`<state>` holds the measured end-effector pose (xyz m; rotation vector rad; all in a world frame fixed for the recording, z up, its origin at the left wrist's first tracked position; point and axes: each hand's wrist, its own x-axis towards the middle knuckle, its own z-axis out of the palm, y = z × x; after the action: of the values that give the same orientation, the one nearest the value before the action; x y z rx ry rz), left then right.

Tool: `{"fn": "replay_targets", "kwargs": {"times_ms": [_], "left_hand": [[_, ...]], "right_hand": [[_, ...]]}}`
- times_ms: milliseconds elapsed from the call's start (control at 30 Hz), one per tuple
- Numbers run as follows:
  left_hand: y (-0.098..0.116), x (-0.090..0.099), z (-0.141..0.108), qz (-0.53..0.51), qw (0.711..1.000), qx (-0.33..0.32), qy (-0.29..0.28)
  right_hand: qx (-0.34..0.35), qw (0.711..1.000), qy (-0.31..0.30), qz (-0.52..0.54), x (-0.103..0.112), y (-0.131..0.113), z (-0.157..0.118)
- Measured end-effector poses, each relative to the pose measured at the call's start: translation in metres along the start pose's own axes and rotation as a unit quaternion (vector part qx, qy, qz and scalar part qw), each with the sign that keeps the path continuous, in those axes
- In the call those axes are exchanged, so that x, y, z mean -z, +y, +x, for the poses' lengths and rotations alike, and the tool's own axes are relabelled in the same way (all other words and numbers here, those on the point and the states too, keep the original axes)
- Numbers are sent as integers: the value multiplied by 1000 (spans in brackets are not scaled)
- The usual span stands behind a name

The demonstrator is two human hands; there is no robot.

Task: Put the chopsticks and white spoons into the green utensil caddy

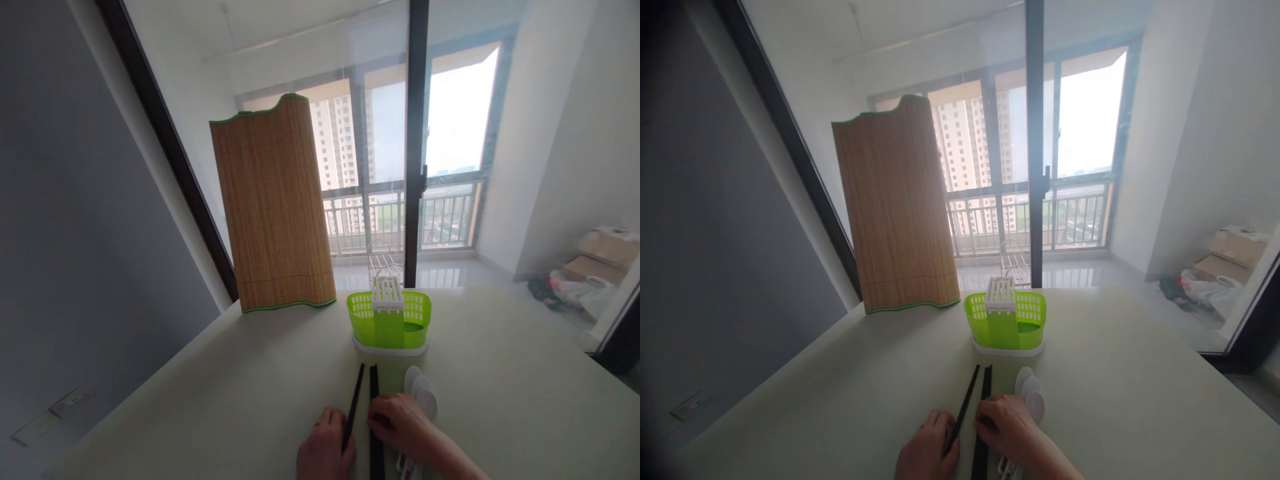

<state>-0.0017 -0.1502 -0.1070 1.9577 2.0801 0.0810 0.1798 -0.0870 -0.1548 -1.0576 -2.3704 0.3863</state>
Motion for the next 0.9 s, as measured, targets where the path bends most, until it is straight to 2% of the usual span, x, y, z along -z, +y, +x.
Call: {"fn": "replay_targets", "kwargs": {"times_ms": [133,267,333,433,567,767,900], "left_hand": [[-3,9,4,78,994,71,5],[-14,8,10,47,994,78,55],[-20,7,12,9,994,63,93],[-23,9,12,-54,991,25,117],[-9,12,10,-148,981,-40,122],[20,-1,9,-240,954,-127,124],[21,4,11,-315,933,-144,101]], "right_hand": [[-1,1000,-7,-3,-1,2,-1],[-9,1000,-5,-1,1,-2,0],[-17,1000,-9,2,4,-5,1],[-36,999,-11,31,8,-8,4],[-57,989,36,128,8,-8,7],[-7,943,123,308,7,-11,7],[20,933,168,319,14,-19,5]]}}
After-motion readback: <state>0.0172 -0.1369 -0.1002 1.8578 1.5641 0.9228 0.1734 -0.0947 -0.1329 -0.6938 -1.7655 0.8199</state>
